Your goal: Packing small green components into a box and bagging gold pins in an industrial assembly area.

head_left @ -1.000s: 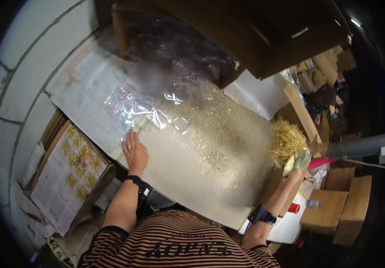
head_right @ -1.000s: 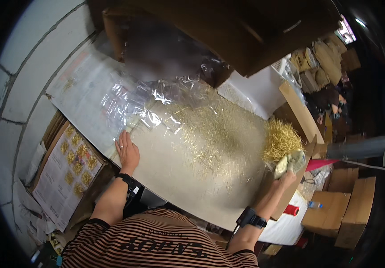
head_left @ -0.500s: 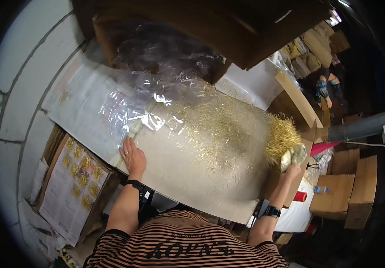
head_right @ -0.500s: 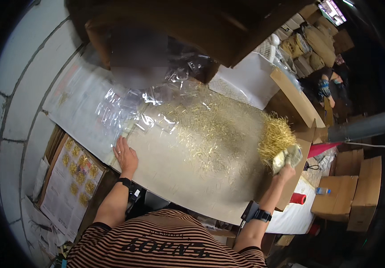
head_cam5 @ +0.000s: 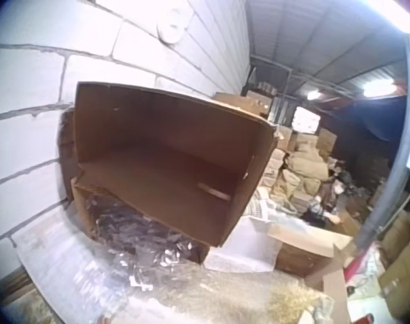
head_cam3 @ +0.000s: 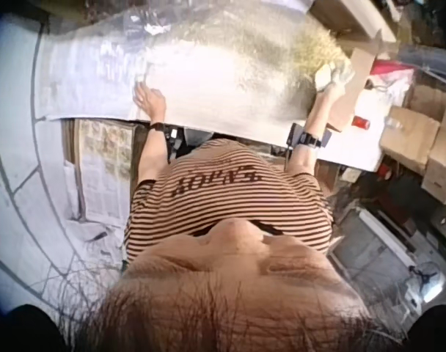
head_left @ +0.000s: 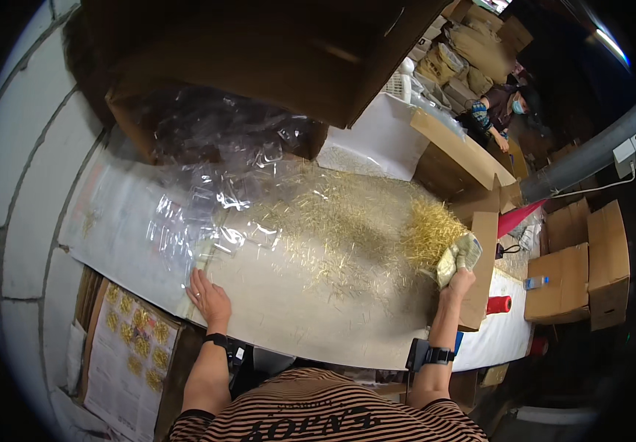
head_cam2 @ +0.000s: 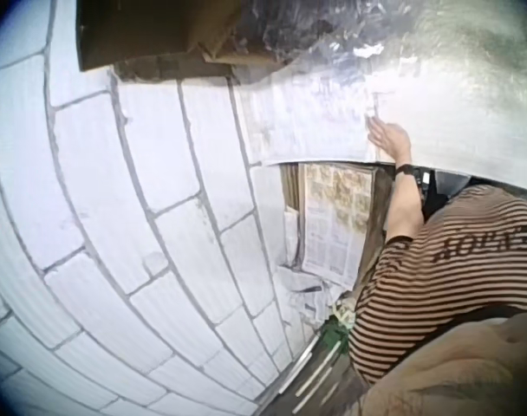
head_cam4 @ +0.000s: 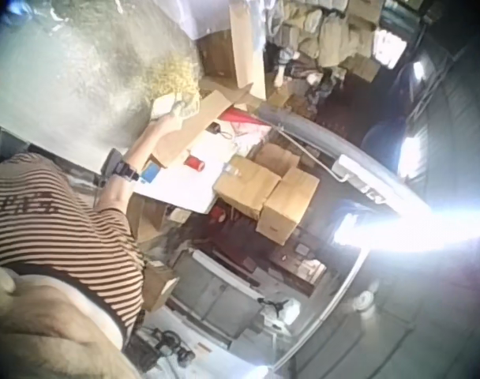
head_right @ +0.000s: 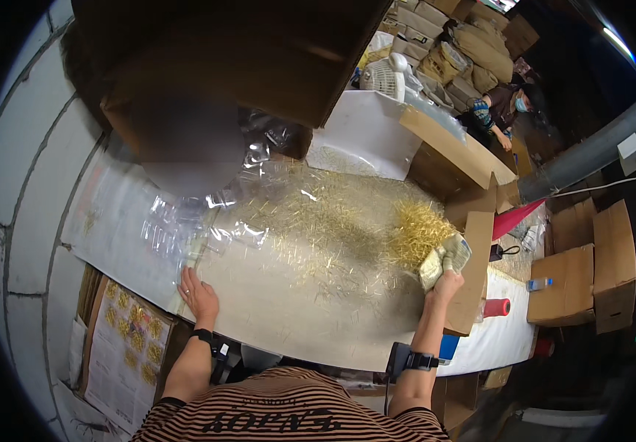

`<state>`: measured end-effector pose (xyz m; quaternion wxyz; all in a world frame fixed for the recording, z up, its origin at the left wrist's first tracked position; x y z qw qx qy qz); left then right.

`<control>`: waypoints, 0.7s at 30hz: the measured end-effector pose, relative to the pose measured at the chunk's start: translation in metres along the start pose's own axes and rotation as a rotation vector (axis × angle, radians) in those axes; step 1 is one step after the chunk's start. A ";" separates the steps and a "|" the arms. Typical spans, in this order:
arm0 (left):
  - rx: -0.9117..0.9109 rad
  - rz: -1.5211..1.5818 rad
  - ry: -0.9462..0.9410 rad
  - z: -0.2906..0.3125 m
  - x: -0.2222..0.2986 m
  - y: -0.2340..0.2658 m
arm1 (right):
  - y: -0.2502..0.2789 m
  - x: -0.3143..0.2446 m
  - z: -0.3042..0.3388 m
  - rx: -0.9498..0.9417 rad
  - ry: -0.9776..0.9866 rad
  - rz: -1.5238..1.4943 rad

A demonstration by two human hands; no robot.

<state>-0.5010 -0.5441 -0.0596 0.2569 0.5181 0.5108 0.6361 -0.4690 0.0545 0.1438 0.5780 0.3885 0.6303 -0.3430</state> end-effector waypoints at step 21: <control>0.038 -0.036 -0.023 -0.001 0.002 -0.003 | -0.025 -0.085 -0.020 -0.090 -0.002 -0.341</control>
Point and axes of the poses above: each hand's wrist, its own z-axis away from the middle knuckle, its own y-axis out of the back of the hand, x = y × z, the point moved 10 cm from there along -z, towards the middle knuckle, and after that the axes turned 1 degree about z, right-handed, at the moved point
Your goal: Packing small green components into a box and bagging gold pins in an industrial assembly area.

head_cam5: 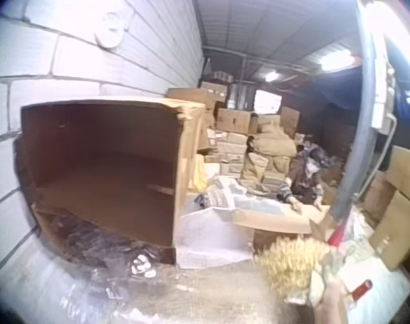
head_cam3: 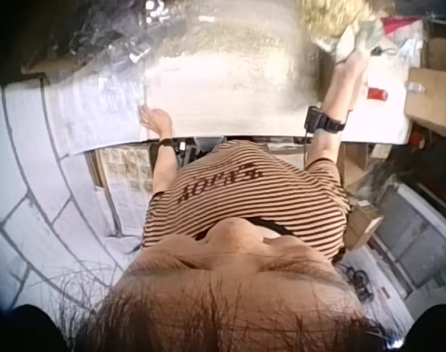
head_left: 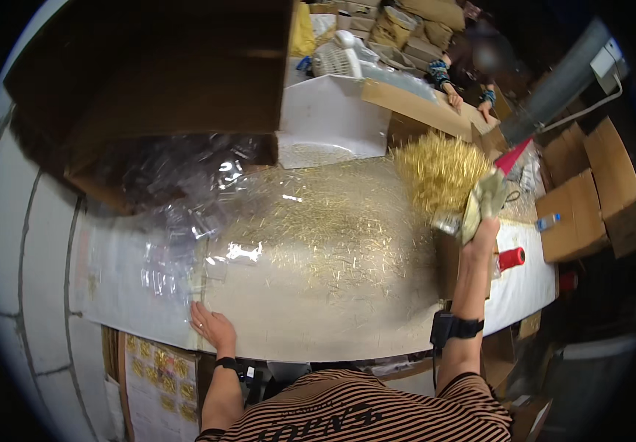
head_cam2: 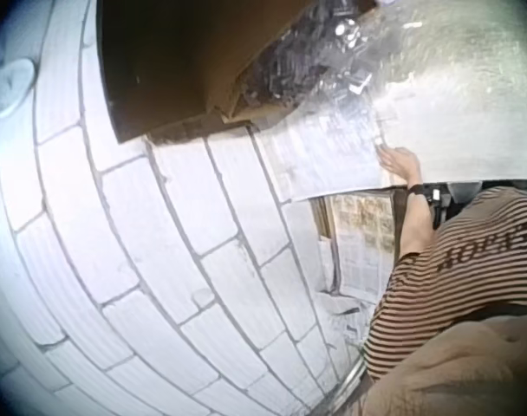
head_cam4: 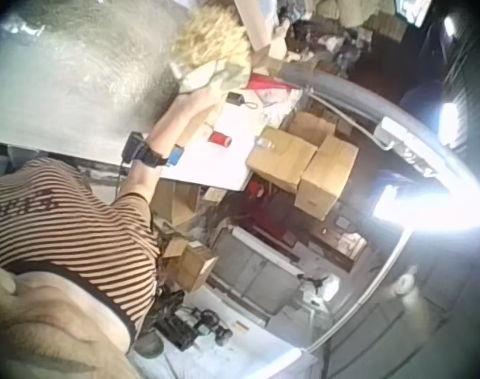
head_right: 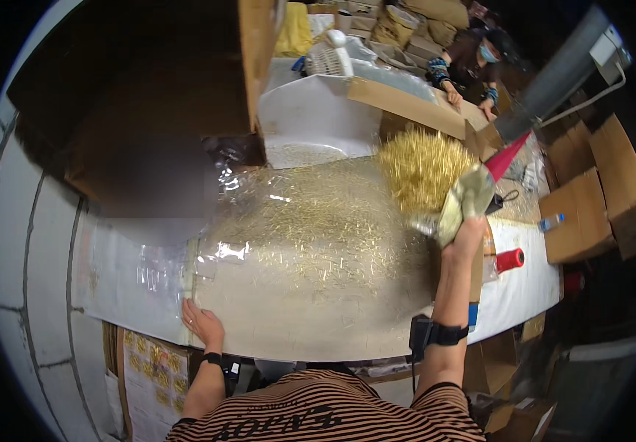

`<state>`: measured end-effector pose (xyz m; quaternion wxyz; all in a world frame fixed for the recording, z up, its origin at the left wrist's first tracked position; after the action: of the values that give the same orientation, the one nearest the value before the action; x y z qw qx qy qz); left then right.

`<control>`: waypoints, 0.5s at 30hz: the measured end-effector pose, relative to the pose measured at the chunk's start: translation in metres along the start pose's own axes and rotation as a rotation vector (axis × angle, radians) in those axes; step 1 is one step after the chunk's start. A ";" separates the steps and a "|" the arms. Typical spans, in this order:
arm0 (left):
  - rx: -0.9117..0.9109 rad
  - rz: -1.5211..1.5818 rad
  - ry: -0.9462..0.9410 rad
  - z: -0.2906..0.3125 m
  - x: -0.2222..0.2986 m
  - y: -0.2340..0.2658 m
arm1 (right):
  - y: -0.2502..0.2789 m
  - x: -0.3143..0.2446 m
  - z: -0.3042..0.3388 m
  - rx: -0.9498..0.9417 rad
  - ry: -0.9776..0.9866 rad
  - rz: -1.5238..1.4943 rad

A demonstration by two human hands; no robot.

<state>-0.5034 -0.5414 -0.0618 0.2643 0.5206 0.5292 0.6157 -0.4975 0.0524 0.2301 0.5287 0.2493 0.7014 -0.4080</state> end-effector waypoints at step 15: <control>0.038 -0.089 -0.112 0.008 -0.001 -0.010 | 0.040 0.245 -0.142 -0.026 -0.306 -0.390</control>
<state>-0.4975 -0.5365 -0.0723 0.3107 0.5351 0.5478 0.5631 -0.6202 0.1727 0.0021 0.5432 0.0375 0.6533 -0.5261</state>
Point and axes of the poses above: each hand's wrist, its own z-axis away from the middle knuckle, its own y-axis out of the back of the hand, x = y × z, the point moved 10 cm from there along -z, towards the middle knuckle, and after that the axes turned 1 degree about z, right-handed, at the moved point
